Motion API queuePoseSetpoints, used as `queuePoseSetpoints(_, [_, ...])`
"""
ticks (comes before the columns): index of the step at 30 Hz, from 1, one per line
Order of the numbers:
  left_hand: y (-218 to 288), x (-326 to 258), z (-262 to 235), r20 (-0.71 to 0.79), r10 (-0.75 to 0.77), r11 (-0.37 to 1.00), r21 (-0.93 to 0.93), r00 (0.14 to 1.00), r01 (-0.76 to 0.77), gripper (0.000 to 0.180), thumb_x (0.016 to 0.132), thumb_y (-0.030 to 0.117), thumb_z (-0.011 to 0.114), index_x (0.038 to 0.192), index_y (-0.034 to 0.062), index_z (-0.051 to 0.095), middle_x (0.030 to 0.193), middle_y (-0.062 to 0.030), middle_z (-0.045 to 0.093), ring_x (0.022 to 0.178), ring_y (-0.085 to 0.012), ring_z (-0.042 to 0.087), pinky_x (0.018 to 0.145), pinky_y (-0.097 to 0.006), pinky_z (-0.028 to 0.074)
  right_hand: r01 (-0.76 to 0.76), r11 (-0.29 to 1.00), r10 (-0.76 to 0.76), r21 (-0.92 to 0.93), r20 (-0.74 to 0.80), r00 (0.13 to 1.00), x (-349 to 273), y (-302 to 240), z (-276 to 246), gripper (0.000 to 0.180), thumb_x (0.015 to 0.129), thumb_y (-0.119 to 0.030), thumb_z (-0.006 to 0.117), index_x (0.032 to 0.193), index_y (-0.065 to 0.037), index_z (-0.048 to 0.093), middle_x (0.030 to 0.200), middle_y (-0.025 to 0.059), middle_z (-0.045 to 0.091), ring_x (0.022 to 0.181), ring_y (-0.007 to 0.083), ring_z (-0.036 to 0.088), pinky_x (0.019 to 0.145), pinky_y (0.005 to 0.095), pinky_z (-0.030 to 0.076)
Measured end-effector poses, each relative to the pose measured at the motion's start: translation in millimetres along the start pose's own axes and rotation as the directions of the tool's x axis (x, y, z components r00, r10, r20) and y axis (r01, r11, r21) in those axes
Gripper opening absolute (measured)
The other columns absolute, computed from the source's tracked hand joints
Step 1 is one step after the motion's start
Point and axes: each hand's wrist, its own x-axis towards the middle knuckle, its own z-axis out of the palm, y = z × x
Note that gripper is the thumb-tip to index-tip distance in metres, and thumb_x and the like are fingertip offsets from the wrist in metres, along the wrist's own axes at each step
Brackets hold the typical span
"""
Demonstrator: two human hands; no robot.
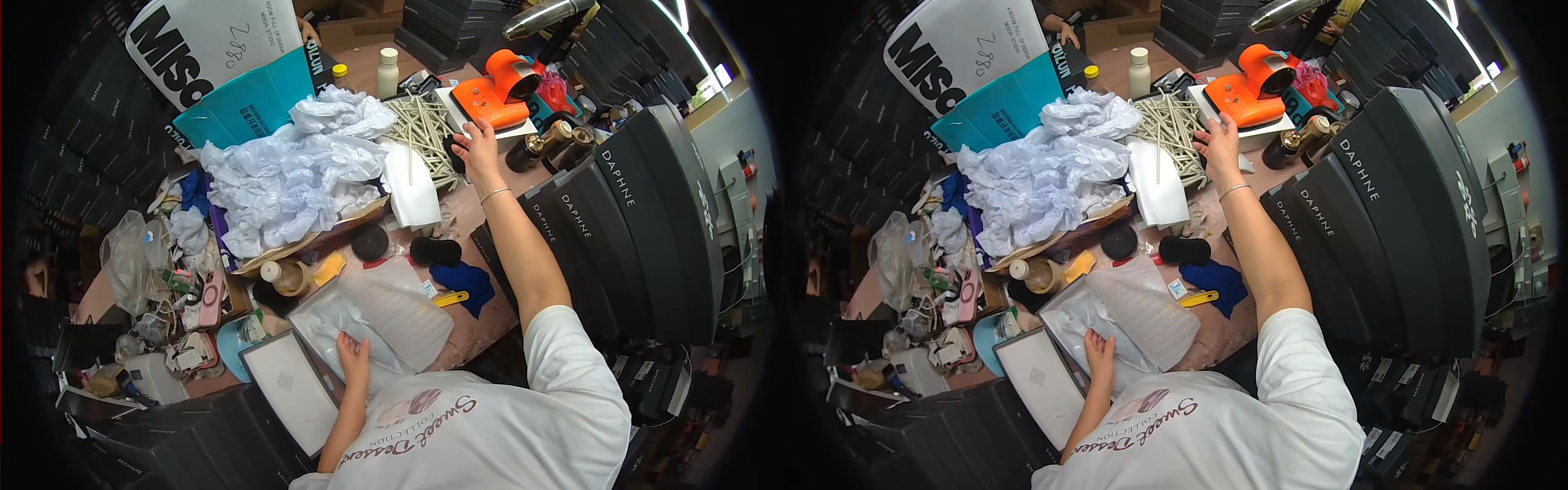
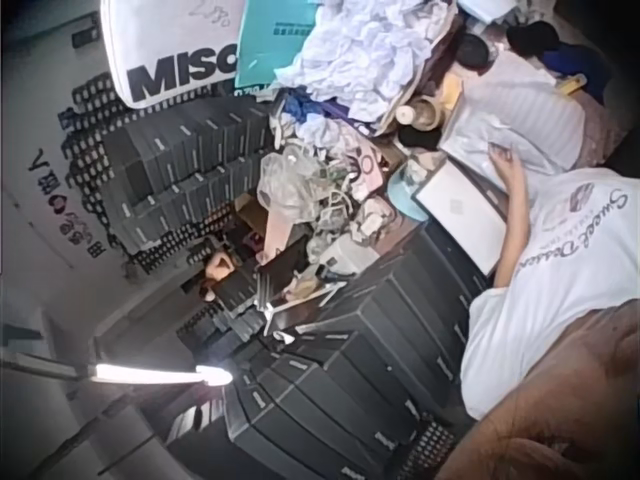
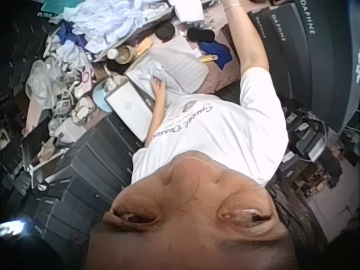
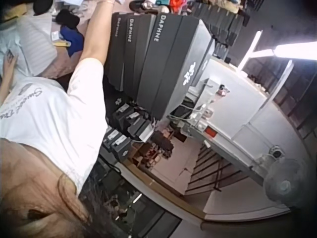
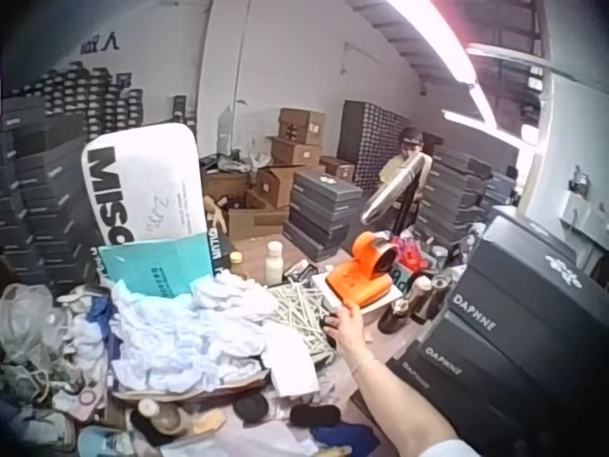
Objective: Inspecting high-heeled shoes, wrapping them in protective materials, and placing them into shoeboxes at a factory workstation.
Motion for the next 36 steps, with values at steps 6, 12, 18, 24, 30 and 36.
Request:
queuePoseSetpoints(6, [6.0,-2.2,0.0,0.034,-0.001,1.0,-0.005,0.999,0.001,0.073,0.087,0.005,0.063,0.142,-0.0019,0.016,0.146,-0.0206,0.028,0.132,-0.0276,0.034,0.107,-0.035,0.031,-0.018,1.0,0.018,-0.001,-0.014,1.0,-10.5,0.9,-19.6,0.048,0.092,-0.016,0.055,0.134,-0.008,0.033,0.113,0.0109,0.05,0.081,0.0163,0.058,0.063,0.0301,0.051])
queuePoseSetpoints(12, [-3.2,2.4,-7.6,0.06,0.015,1.0,0.018,0.998,-0.016,0.073,0.088,0.007,0.063,0.143,-0.0022,0.016,0.145,-0.0214,0.028,0.132,-0.0275,0.034,0.108,-0.035,0.031,-0.034,0.999,0.034,0.021,-0.022,0.999,-30.9,-8.8,-34.6,0.049,0.091,-0.015,0.057,0.133,-0.007,0.034,0.113,0.0111,0.049,0.08,0.0163,0.058,0.06,0.0294,0.05])
queuePoseSetpoints(18, [-4.5,3.6,-8.3,0.073,0.016,0.999,0.044,0.997,-0.019,0.074,0.088,0.008,0.063,0.143,-0.0026,0.015,0.146,-0.0218,0.028,0.132,-0.0279,0.034,0.108,-0.035,0.03,-0.046,0.999,0.046,0.017,-0.044,0.998,-40.4,-1.1,-43.4,0.047,0.091,-0.017,0.057,0.132,-0.007,0.035,0.108,0.0081,0.053,0.083,0.0178,0.057,0.064,0.0318,0.048])
queuePoseSetpoints(24, [-5.4,3.6,-9.2,0.083,0.031,0.998,0.049,0.996,-0.035,0.072,0.088,0.009,0.062,0.142,-0.0029,0.016,0.145,-0.0219,0.028,0.133,-0.0269,0.033,0.111,-0.036,0.025,-0.059,0.998,0.06,0.02,-0.036,0.998,-45.1,-6.2,-40.0,0.045,0.092,-0.017,0.056,0.131,-0.008,0.036,0.109,0.0082,0.053,0.084,0.0179,0.056,0.065,0.0316,0.048])
queuePoseSetpoints(30, [-5.2,4.1,-9.7,0.076,0.002,0.999,0.054,0.997,-0.006,0.072,0.088,0.008,0.062,0.143,-0.0022,0.016,0.146,-0.0209,0.028,0.133,-0.0265,0.033,0.111,-0.035,0.026,-0.09,0.996,0.09,0.024,0.002,0.996,-40.8,2.5,-39.8,0.045,0.092,-0.016,0.056,0.131,-0.008,0.036,0.11,0.0086,0.053,0.081,0.0166,0.057,0.064,0.031,0.049])
queuePoseSetpoints(36, [-7.9,4.8,-11.4,0.102,0.04,0.998,0.042,0.994,-0.045,0.073,0.088,0.008,0.063,0.142,-0.004,0.015,0.145,-0.0237,0.027,0.132,-0.029,0.034,0.109,-0.035,0.029,-0.104,0.994,0.104,0.028,0.014,0.995,-46.3,1.1,-36.5,0.044,0.092,-0.015,0.056,0.131,-0.007,0.037,0.111,0.0092,0.053,0.08,0.0161,0.057,0.063,0.031,0.05])
